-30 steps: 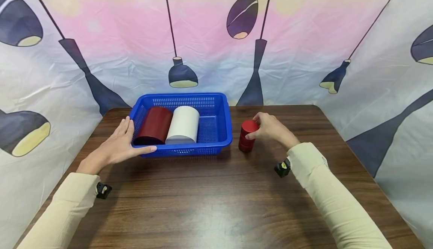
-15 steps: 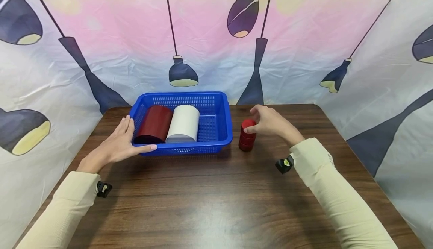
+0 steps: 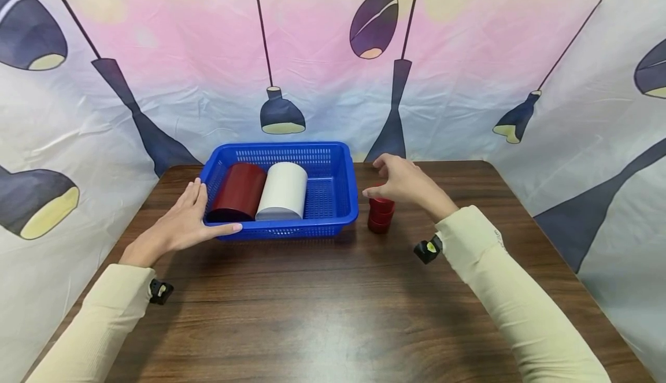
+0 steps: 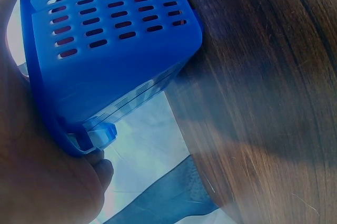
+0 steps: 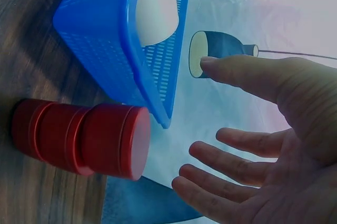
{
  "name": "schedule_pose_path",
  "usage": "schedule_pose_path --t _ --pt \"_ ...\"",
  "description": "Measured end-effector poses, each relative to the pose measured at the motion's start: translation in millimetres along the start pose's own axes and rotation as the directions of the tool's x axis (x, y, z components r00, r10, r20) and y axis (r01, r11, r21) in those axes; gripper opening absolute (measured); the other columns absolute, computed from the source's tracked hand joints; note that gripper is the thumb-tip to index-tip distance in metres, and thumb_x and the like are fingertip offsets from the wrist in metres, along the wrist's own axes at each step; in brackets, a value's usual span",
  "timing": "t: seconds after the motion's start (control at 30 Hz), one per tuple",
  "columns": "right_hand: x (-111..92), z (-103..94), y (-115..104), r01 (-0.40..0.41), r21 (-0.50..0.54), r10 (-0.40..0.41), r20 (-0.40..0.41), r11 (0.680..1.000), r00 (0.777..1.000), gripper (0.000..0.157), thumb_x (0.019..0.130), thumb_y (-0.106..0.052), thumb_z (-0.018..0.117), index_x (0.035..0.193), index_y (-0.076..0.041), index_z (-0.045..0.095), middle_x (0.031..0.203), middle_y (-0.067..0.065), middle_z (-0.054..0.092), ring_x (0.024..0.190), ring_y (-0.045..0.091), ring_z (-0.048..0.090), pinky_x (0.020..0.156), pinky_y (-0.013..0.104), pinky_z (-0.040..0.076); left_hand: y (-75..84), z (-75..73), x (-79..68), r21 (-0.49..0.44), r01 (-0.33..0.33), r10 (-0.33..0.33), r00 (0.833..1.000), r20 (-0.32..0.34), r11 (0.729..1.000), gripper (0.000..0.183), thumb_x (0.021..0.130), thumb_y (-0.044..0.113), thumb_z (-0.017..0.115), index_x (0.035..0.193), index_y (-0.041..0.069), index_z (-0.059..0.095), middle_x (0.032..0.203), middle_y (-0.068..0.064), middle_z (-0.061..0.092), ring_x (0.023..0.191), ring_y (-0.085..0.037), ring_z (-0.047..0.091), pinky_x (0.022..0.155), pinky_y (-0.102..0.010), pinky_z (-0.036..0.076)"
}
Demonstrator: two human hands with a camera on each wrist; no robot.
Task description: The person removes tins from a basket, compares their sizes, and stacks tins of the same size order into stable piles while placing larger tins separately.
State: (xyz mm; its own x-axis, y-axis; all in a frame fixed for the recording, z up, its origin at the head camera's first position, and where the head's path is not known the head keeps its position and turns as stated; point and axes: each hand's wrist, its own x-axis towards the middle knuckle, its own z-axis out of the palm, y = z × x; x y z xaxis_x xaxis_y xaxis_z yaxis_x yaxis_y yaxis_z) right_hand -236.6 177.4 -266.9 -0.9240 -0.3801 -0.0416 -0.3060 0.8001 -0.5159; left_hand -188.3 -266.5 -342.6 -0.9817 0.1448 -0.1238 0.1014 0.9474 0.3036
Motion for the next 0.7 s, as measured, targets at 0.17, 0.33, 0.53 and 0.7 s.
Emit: schedule_pose_path --t 0.17,0.33,0.53,0.7 --pt "4.7 4.2 -9.6 0.033 0.018 -0.033 -0.004 0.999 0.999 0.065 0.088 -0.033 0.079 0.136 0.003 0.053 0.128 0.027 0.062 0.121 0.039 0.058 0.099 0.056 0.048 -0.4 0.4 -0.4 -0.003 0.000 0.000 1.000 -0.001 1.000 0.140 0.077 0.088 0.054 0.156 -0.010 -0.007 0.164 -0.027 -0.017 0.151 -0.045 -0.015 0.117 -0.067 0.006" --pt "10.6 12.5 -22.5 0.087 0.028 -0.087 0.009 0.996 0.996 0.063 0.089 -0.033 0.079 0.136 0.002 0.054 0.127 0.025 0.063 0.118 0.036 0.061 0.097 0.054 0.051 -0.5 0.9 -0.3 -0.004 0.002 -0.002 1.000 -0.002 1.000 0.140 0.077 0.088 0.054 0.156 -0.010 -0.007 0.164 -0.026 -0.018 0.151 -0.045 -0.015 0.117 -0.068 0.006" --pt "18.5 30.8 -44.1 0.103 0.041 -0.105 0.057 0.994 0.993 0.063 0.091 -0.036 0.077 0.138 -0.001 0.053 0.129 0.022 0.063 0.116 0.035 0.064 0.093 0.051 0.055 -0.3 0.7 -1.1 -0.005 0.002 -0.002 1.000 -0.004 1.000 0.140 0.077 0.088 0.054 0.156 -0.010 -0.007 0.164 -0.026 -0.017 0.151 -0.044 -0.015 0.117 -0.068 0.006" --pt "24.2 46.5 -58.8 0.100 0.084 -0.110 0.111 0.991 0.988 0.069 0.092 -0.041 0.075 0.144 -0.003 0.049 0.132 0.021 0.062 0.115 0.032 0.065 0.093 0.048 0.056 0.0 0.6 -1.0 -0.003 0.004 -0.004 1.000 -0.008 1.000 0.141 0.076 0.089 0.053 0.156 -0.009 -0.007 0.164 -0.026 -0.017 0.151 -0.044 -0.015 0.117 -0.068 0.007"
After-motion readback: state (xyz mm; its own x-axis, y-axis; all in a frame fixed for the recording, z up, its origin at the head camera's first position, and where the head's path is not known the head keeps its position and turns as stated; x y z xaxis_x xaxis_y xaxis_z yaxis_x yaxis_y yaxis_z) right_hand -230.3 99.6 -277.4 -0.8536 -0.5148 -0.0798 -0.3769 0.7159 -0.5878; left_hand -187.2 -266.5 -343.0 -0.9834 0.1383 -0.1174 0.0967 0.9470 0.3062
